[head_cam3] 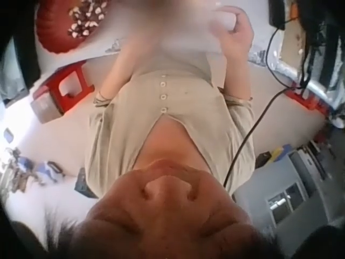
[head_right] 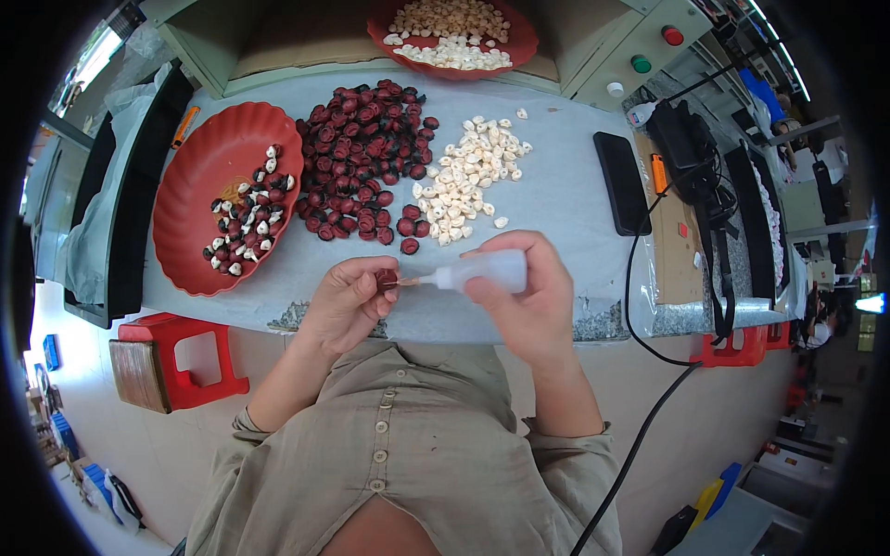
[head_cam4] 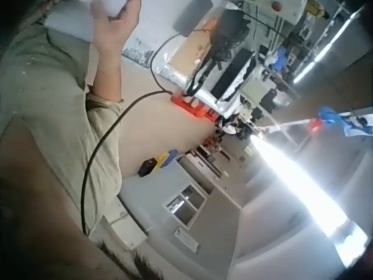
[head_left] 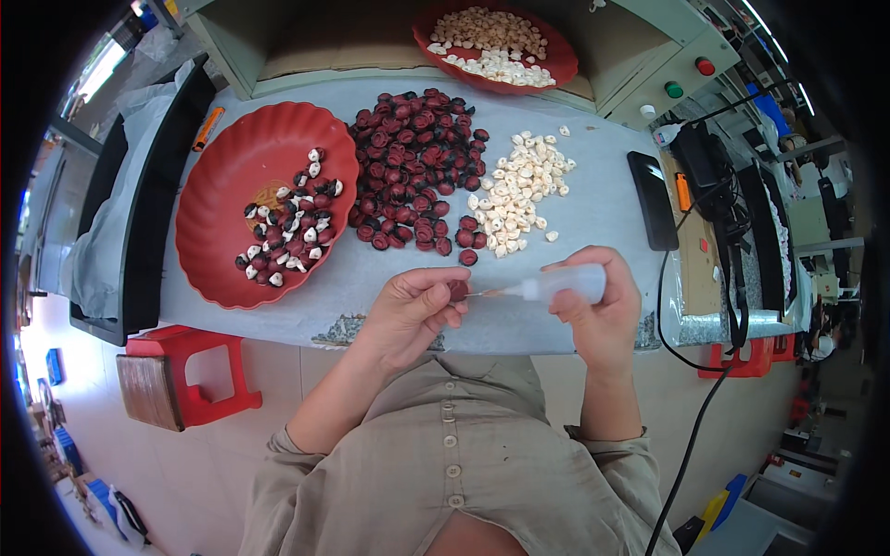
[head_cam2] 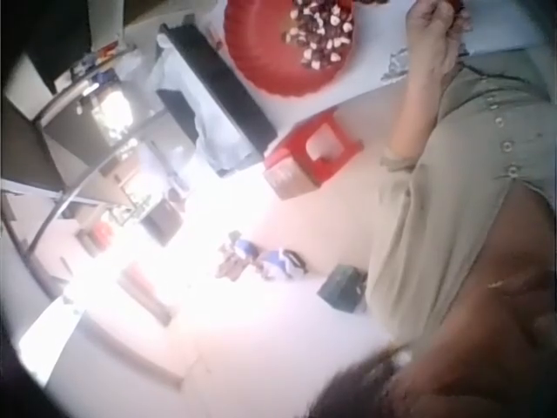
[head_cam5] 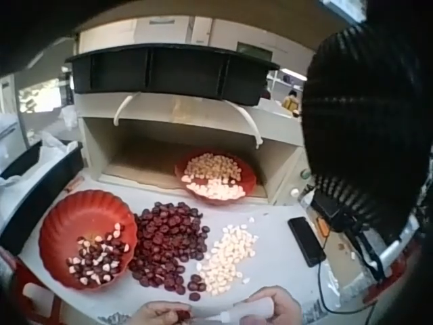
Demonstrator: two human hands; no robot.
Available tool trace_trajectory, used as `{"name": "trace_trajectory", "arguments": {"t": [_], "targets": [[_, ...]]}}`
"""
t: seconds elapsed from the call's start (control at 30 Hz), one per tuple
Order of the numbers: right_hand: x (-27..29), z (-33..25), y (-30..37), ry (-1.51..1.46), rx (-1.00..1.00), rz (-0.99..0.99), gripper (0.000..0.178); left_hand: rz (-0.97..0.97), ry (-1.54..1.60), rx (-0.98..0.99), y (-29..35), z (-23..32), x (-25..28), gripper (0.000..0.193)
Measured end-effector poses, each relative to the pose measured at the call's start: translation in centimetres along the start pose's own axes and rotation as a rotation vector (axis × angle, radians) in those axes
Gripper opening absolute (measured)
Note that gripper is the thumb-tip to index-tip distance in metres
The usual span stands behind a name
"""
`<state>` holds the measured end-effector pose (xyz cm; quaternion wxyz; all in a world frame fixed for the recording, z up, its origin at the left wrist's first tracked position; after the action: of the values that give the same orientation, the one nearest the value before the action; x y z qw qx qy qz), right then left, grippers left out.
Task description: Applying glue and assembling small white and black components into red shells at a workbench.
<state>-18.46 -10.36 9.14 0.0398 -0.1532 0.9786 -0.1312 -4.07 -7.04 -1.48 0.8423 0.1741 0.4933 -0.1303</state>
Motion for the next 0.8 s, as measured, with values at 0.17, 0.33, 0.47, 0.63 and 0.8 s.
{"name": "trace_trajectory", "arguments": {"t": [0.17,0.33,0.47,0.63,0.8], "targets": [[5.6,5.5,1.0,-0.591,-0.29,0.397,0.036,-0.001,-0.008,-0.01,0.1,0.0,0.2,0.026],[8.6,5.5,0.8,0.044,-0.244,0.314,0.03,0.005,-0.021,-0.029,0.4,0.4,0.2,0.026],[9.1,4.9,-1.3,0.246,-0.171,0.262,0.019,0.006,-0.025,-0.026,0.4,0.3,0.2,0.026],[7.0,6.1,-4.6,0.66,-0.149,-0.003,0.013,0.017,-0.031,-0.008,0.3,0.1,0.0,0.025],[6.4,8.1,-4.7,0.795,-0.346,-0.183,0.015,0.011,-0.02,-0.011,0.3,0.2,0.0,0.025]]}}
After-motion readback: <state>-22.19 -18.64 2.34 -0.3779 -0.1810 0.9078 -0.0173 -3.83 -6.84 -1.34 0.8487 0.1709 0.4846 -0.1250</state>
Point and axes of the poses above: each hand's wrist, its own y-axis away from the middle knuckle, its own x-axis out of the back of the hand, z = x × y, the point moved 9 cm from there along -y, towards the middle knuckle, and after that the axes turned 5 degrees about x, right-handed, at the moved point
